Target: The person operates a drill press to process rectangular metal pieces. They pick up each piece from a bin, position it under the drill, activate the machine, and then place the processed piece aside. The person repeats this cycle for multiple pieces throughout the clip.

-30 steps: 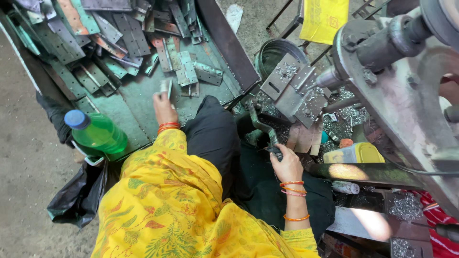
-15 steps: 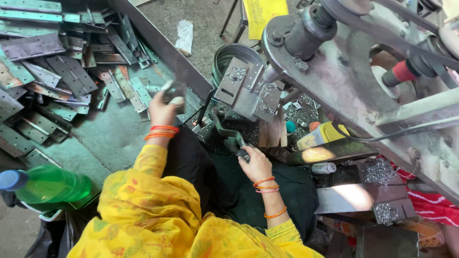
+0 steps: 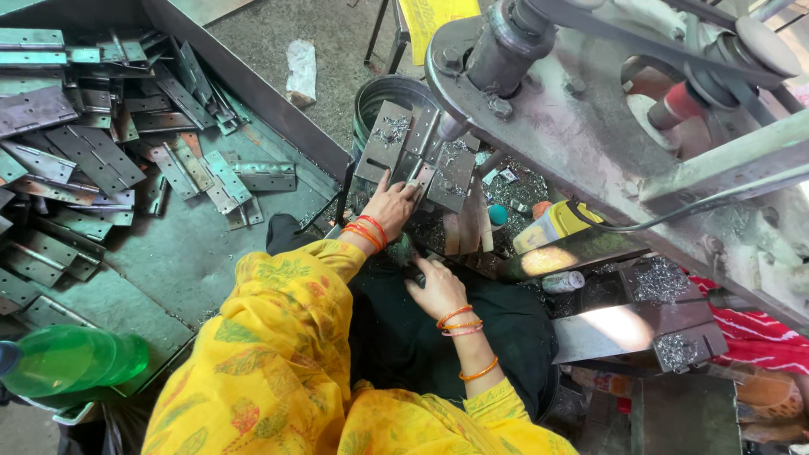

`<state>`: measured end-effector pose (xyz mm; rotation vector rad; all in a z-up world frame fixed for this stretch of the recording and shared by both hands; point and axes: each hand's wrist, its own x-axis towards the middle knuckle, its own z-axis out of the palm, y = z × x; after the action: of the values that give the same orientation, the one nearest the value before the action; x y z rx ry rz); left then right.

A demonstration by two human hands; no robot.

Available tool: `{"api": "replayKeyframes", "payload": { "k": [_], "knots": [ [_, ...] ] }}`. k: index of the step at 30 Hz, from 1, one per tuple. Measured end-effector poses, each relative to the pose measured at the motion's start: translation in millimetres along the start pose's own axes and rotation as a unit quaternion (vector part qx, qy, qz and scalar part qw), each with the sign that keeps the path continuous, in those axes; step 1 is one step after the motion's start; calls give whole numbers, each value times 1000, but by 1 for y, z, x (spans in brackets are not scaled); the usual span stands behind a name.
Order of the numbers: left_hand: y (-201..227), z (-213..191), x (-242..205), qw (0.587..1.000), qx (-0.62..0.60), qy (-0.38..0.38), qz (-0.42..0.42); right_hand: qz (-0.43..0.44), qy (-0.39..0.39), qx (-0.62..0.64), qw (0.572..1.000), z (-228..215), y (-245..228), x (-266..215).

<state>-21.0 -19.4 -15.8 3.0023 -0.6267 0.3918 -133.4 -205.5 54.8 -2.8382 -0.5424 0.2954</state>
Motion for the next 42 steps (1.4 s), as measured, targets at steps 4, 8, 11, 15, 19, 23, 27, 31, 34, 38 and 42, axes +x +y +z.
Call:
{"api": "replayKeyframes", "payload": {
  "k": [4,8,11,15,19,23,27,31,34,38,42],
  "knots": [
    [-9,5,22,998,-44,-37,-19,-7,-80,-10,997,-4,-1,12],
    [-16,8,33,997,-61,-37,-19,1,-111,-24,994,-2,3,19],
    [-24,13,39,997,-73,-36,-15,14,-94,-16,995,10,8,20],
    [-20,19,39,996,-81,-21,-12,11,-29,-1,1000,42,12,-3],
    [-24,13,44,994,-97,-42,-16,10,32,85,996,64,13,-11],
    [-20,12,42,992,-114,-59,-8,27,2,82,996,63,17,-13],
    [-25,14,37,991,-116,-63,1,-18,-23,34,999,37,12,4],
    [-24,20,37,989,-132,-59,11,-20,-44,-27,998,7,12,24],
    [-28,27,38,990,-139,-34,13,0,-52,-36,998,13,12,26],
    [-29,34,41,987,-155,-38,10,25,-47,-33,998,54,15,1],
    [-32,28,39,990,-136,-28,10,24,55,97,994,99,19,-21]
  ]
}}
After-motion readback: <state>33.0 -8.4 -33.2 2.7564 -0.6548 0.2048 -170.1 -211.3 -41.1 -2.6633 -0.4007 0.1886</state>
